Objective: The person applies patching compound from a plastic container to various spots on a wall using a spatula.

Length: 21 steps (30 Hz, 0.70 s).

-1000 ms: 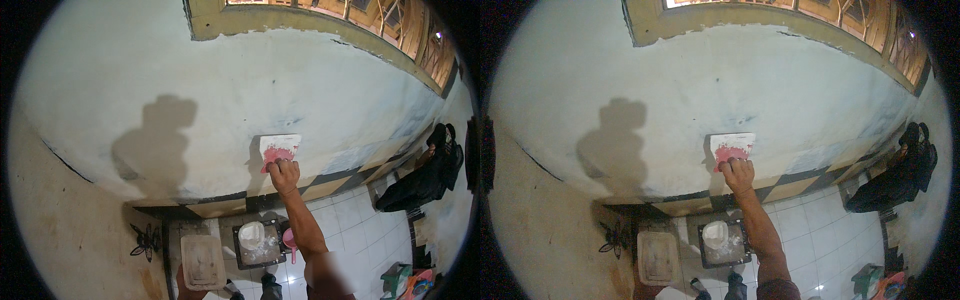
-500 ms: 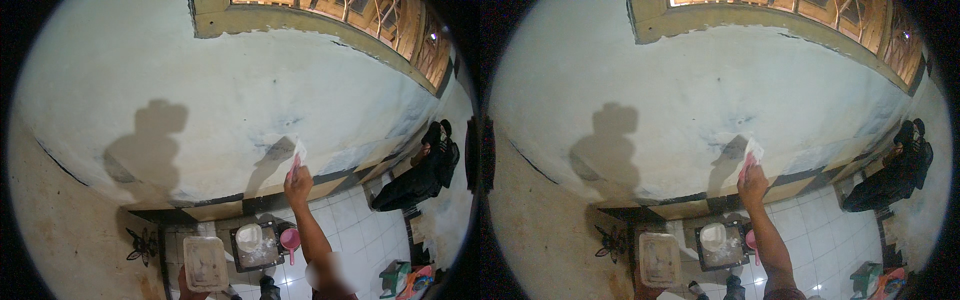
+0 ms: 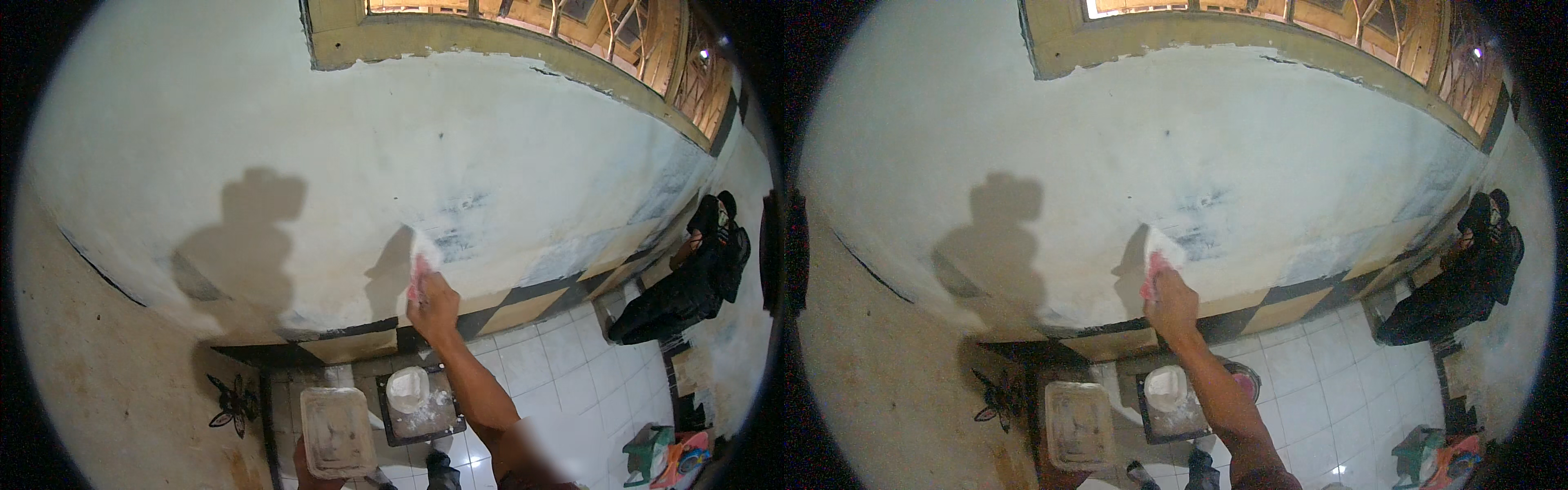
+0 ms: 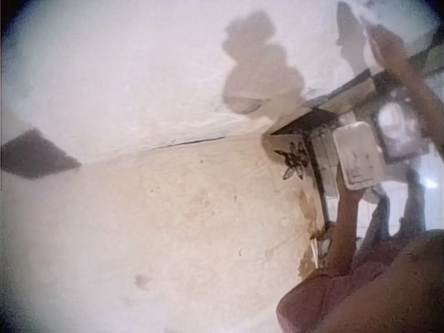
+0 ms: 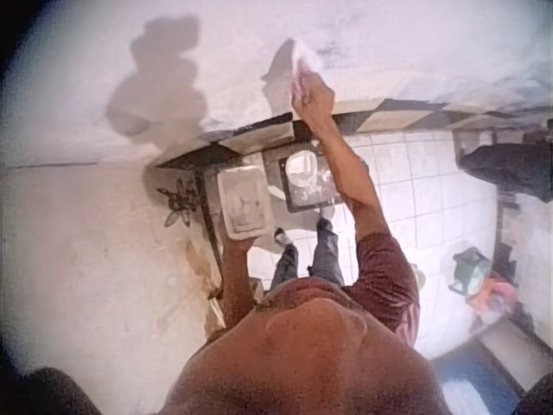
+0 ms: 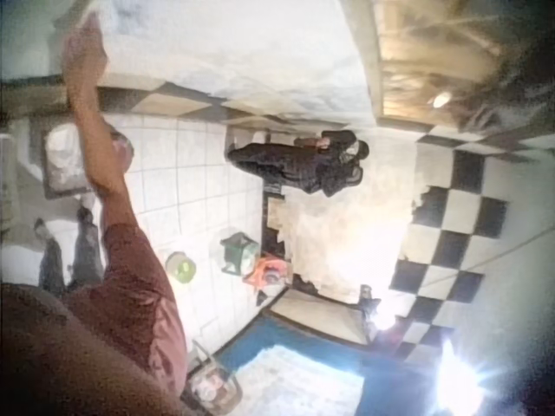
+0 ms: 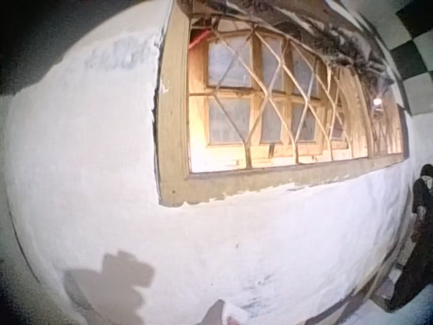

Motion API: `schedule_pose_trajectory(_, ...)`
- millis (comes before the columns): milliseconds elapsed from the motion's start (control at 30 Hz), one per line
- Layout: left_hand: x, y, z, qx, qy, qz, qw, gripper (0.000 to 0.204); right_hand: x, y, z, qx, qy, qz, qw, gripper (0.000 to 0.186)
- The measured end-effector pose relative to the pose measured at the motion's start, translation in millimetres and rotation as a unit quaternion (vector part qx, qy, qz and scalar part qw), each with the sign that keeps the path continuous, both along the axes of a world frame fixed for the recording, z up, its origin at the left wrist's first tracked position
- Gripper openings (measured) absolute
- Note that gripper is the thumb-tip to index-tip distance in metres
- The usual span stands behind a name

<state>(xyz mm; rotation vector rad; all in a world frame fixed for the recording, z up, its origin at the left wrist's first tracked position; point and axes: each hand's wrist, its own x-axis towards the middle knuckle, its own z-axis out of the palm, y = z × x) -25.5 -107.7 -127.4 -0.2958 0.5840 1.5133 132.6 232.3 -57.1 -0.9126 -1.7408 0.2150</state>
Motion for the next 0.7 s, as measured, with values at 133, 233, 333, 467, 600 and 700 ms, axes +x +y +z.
schedule_pose_trajectory(133,-1,-1,-1,0.002,0.001,-0.003,1.000,0.056,36,26,-18,0.204,-0.082,-0.118,0.968,0.029)
schedule_pose_trajectory(233,1,2,-4,0.004,-0.003,-0.014,1.000,0.055,56,61,-8,0.239,-0.168,-0.120,0.949,0.023)
schedule_pose_trajectory(333,0,3,-9,0.000,-0.012,-0.022,1.000,0.054,74,71,-45,0.224,-0.273,-0.079,0.932,0.022)
schedule_pose_trajectory(467,-6,-9,-14,0.003,-0.015,-0.015,1.000,0.053,83,31,-43,0.153,-0.242,-0.086,0.954,0.027)
schedule_pose_trajectory(600,-2,-1,-4,0.008,-0.001,-0.012,1.000,0.053,79,58,3,0.030,-0.049,-0.200,0.978,0.024)
schedule_pose_trajectory(700,5,8,1,0.014,-0.001,-0.018,1.000,0.053,42,76,8,-0.044,0.012,-0.139,0.989,0.033)
